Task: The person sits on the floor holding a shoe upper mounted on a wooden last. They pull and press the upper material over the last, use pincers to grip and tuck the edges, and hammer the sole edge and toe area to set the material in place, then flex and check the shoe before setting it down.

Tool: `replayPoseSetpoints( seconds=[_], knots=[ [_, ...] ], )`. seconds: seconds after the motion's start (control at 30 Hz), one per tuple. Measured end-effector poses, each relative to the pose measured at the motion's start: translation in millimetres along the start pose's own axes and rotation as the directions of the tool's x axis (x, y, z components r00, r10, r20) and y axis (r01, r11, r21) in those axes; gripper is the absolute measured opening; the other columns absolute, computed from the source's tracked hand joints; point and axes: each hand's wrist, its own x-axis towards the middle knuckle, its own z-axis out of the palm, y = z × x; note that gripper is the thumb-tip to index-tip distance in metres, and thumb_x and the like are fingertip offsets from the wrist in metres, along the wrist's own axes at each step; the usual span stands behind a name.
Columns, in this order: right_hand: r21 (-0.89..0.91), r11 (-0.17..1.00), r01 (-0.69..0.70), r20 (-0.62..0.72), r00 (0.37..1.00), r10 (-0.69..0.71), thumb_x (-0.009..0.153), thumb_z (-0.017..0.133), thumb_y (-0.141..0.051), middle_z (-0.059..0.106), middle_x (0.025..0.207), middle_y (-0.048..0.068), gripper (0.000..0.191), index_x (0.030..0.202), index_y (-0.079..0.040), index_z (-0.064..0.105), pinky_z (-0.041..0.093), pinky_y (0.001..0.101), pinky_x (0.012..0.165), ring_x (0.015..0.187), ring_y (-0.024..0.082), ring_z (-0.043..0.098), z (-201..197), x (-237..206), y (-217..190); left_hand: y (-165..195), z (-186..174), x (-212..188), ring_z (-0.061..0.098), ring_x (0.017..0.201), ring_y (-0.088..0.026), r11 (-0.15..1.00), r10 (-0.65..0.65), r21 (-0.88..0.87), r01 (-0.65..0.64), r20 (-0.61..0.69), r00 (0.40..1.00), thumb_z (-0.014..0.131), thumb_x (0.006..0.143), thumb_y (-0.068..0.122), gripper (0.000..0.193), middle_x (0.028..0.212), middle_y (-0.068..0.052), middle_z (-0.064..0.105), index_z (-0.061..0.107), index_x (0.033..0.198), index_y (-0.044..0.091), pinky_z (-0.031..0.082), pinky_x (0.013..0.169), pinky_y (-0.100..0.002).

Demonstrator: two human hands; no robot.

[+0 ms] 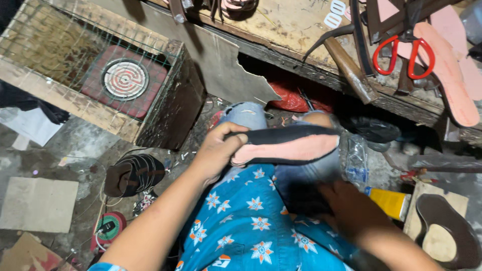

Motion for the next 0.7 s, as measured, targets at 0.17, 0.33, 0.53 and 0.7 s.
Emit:
replayPoseSetpoints(
  seconds=[0.17, 0.33, 0.53, 0.7],
  knots=[
    [0.239, 0.966, 0.095, -0.172, 0.984, -0.055, 0.075, 0.082, -0.035, 0.067, 0.106, 0.018, 0.062, 0.128, -0.008, 0.064, 0.050, 0.0426, 0.086, 0.099, 0.037, 0.065, -11, -7, 35, -3, -4, 17, 0.061, 0.083, -0.010, 0.957, -0.026, 0.289, -0.009, 0.116, 0.993, 0.071, 0.090, 0.014, 0.024, 0.094, -0.003, 0.070, 0.070, 0.110, 0.002, 0.050, 0.073, -0.027],
    [-0.127, 0.851, 0.509, -0.584, 0.656, -0.479, 0.090, 0.074, -0.028, 0.066, 0.111, 0.016, 0.045, 0.128, -0.005, 0.063, 0.047, 0.0475, 0.093, 0.103, 0.038, 0.061, -60, 40, 59, -3, -4, 6, 0.062, 0.096, -0.008, 0.944, 0.128, 0.263, -0.200, 0.268, 0.955, 0.068, 0.094, 0.018, 0.030, 0.104, -0.002, 0.070, 0.066, 0.119, 0.002, 0.052, 0.087, -0.026],
    [-0.243, 0.968, -0.055, -0.709, 0.692, -0.139, 0.087, 0.083, -0.031, 0.058, 0.133, 0.021, 0.064, 0.139, -0.001, 0.061, 0.043, 0.0521, 0.103, 0.124, 0.042, 0.054, -87, 118, 82, 5, 5, -2, 0.064, 0.102, -0.007, 0.920, 0.047, 0.370, -0.129, 0.224, 0.974, 0.064, 0.094, 0.019, 0.034, 0.110, -0.001, 0.073, 0.066, 0.125, 0.005, 0.051, 0.093, -0.024],
    [-0.207, 0.971, -0.121, -0.696, 0.716, -0.059, 0.085, 0.085, -0.030, 0.057, 0.123, 0.025, 0.071, 0.143, 0.003, 0.058, 0.046, 0.0513, 0.100, 0.121, 0.045, 0.054, -84, 161, 103, -7, 16, -2, 0.063, 0.090, -0.007, 0.948, 0.060, 0.304, -0.095, 0.122, 0.991, 0.072, 0.090, 0.016, 0.034, 0.102, -0.003, 0.069, 0.066, 0.120, 0.002, 0.052, 0.077, -0.024]
  ],
)
